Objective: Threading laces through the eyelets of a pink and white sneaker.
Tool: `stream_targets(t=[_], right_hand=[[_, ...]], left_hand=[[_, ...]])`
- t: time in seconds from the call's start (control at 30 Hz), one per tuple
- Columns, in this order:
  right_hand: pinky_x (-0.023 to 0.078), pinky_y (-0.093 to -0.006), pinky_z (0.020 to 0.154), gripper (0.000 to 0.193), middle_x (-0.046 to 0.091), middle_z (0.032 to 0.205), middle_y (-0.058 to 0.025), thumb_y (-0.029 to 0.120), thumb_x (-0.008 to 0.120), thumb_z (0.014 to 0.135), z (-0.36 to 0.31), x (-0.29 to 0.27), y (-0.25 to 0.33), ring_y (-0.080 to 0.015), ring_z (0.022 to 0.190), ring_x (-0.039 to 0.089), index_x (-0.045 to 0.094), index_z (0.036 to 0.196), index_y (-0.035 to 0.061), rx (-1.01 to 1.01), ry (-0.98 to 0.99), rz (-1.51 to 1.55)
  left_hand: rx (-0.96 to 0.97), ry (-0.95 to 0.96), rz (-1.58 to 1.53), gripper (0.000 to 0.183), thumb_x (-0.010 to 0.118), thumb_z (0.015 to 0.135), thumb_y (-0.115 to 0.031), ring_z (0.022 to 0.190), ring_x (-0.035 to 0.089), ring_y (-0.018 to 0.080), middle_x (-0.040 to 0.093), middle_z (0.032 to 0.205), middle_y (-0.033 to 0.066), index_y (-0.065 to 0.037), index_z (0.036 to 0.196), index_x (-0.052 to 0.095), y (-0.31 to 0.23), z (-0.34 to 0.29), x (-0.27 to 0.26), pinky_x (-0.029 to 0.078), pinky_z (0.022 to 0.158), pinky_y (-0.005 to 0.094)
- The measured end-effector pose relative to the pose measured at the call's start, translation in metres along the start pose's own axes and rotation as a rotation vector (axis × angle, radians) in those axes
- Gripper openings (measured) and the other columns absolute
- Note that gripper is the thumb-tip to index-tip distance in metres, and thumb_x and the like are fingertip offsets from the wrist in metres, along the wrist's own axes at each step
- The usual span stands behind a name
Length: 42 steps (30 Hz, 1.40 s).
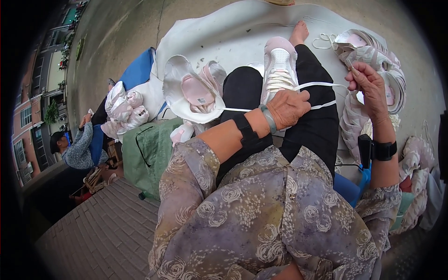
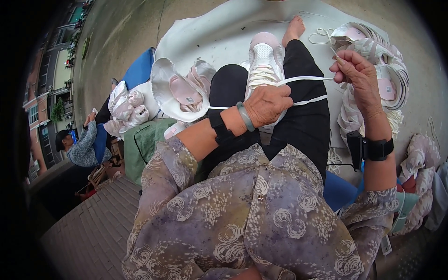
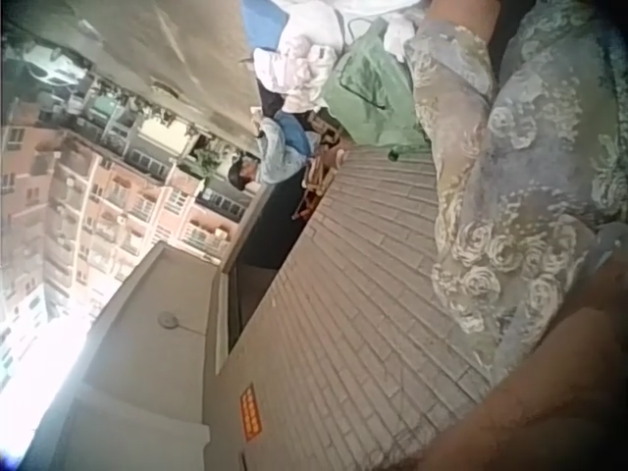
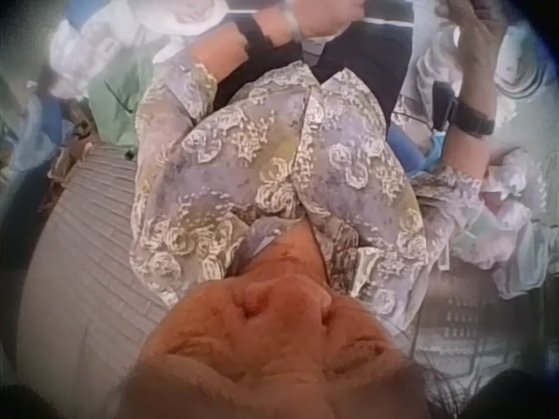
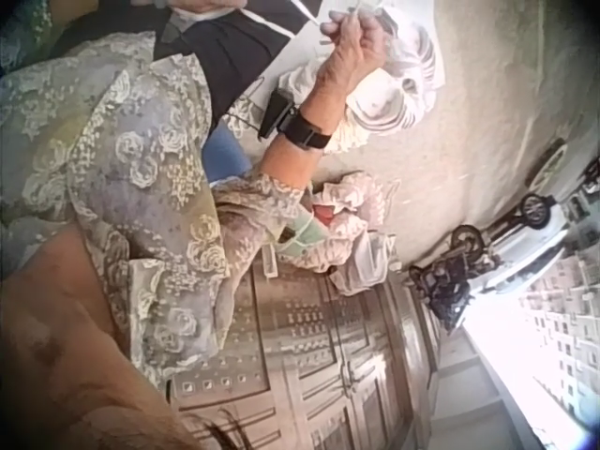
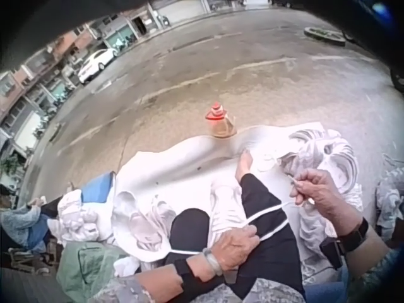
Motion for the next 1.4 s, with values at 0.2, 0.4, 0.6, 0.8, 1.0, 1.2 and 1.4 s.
stream_targets(t=[0.2,0.4,0.6,0.8,1.0,1.2,1.4], right_hand=[[0.036,-0.0152,0.049,0.015,0.056,0.068,0.0013,0.014,0.053,0.086,-0.011,0.056,-0.038,-0.0019,0.053,0.044,0.057,0.096,0.0035,0.13,0.196,-0.08],[0.039,-0.0206,0.052,0.009,0.054,0.065,0.0007,0.009,0.055,0.081,-0.018,0.101,-0.06,-0.0062,0.057,0.047,0.056,0.084,0.0009,-0.025,0.257,-0.222],[0.043,-0.0281,0.059,0.009,0.053,0.07,-0.0086,0.008,0.059,0.075,-0.02,0.127,-0.042,-0.0192,0.062,0.053,0.057,0.082,0.0029,-0.297,0.237,-0.388],[0.042,-0.0321,0.062,0.007,0.051,0.072,-0.0085,0.007,0.059,0.073,-0.025,0.128,-0.031,-0.025,0.07,0.053,0.055,0.078,0.0043,-0.432,0.149,-0.512],[0.042,-0.0321,0.061,0.006,0.05,0.071,-0.0087,0.008,0.059,0.074,-0.026,0.123,-0.036,-0.0249,0.068,0.053,0.055,0.078,0.0046,-0.422,0.119,-0.52],[0.042,-0.0302,0.06,0.006,0.051,0.07,-0.008,0.006,0.059,0.074,-0.024,0.118,-0.039,-0.0221,0.065,0.052,0.057,0.079,0.0031,-0.358,0.118,-0.412],[0.041,-0.0295,0.059,0.006,0.051,0.07,-0.008,0.006,0.059,0.074,-0.023,0.116,-0.04,-0.0209,0.065,0.052,0.057,0.079,0.0024,-0.345,0.128,-0.413]], left_hand=[[-0.003,0.104,-0.138,0.008,0.056,0.066,-0.007,0.066,0.056,0.0265,0.048,0.076,0.0075,-0.006,0.072,0.051,-0.003,-0.007,0.006,0.044,0.052,0.0364],[0.119,-0.041,-0.086,0.008,0.056,0.069,-0.009,0.059,0.055,0.0231,0.047,0.07,0.0059,-0.008,0.074,0.05,-0.008,-0.017,-0.003,0.044,0.048,0.0333],[0.181,-0.169,-0.063,0.01,0.057,0.068,-0.008,0.054,0.053,0.0215,0.045,0.066,0.0045,-0.008,0.075,0.05,-0.013,-0.026,-0.024,0.042,0.043,0.0311],[0.12,-0.154,-0.077,0.011,0.056,0.066,-0.009,0.055,0.054,0.0216,0.045,0.068,0.0053,-0.008,0.074,0.048,-0.008,-0.034,-0.027,0.044,0.044,0.0329],[0.095,-0.16,-0.093,0.014,0.06,0.066,-0.007,0.053,0.052,0.0238,0.044,0.065,0.0054,-0.008,0.076,0.051,-0.004,-0.04,-0.025,0.042,0.044,0.0333],[0.099,-0.147,-0.091,0.013,0.059,0.066,-0.007,0.053,0.052,0.0237,0.045,0.065,0.0058,-0.008,0.078,0.052,-0.003,-0.042,-0.023,0.042,0.044,0.0331],[0.094,-0.134,-0.091,0.013,0.06,0.066,-0.007,0.053,0.053,0.0238,0.045,0.066,0.006,-0.008,0.077,0.052,-0.004,-0.041,-0.021,0.042,0.045,0.0331]])
Point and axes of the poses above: each hand's wrist, its own z-axis towards the middle knuckle, its own x-axis out of the palm, y = z × x, the point moved 9 cm from there along z, towards the middle knuckle
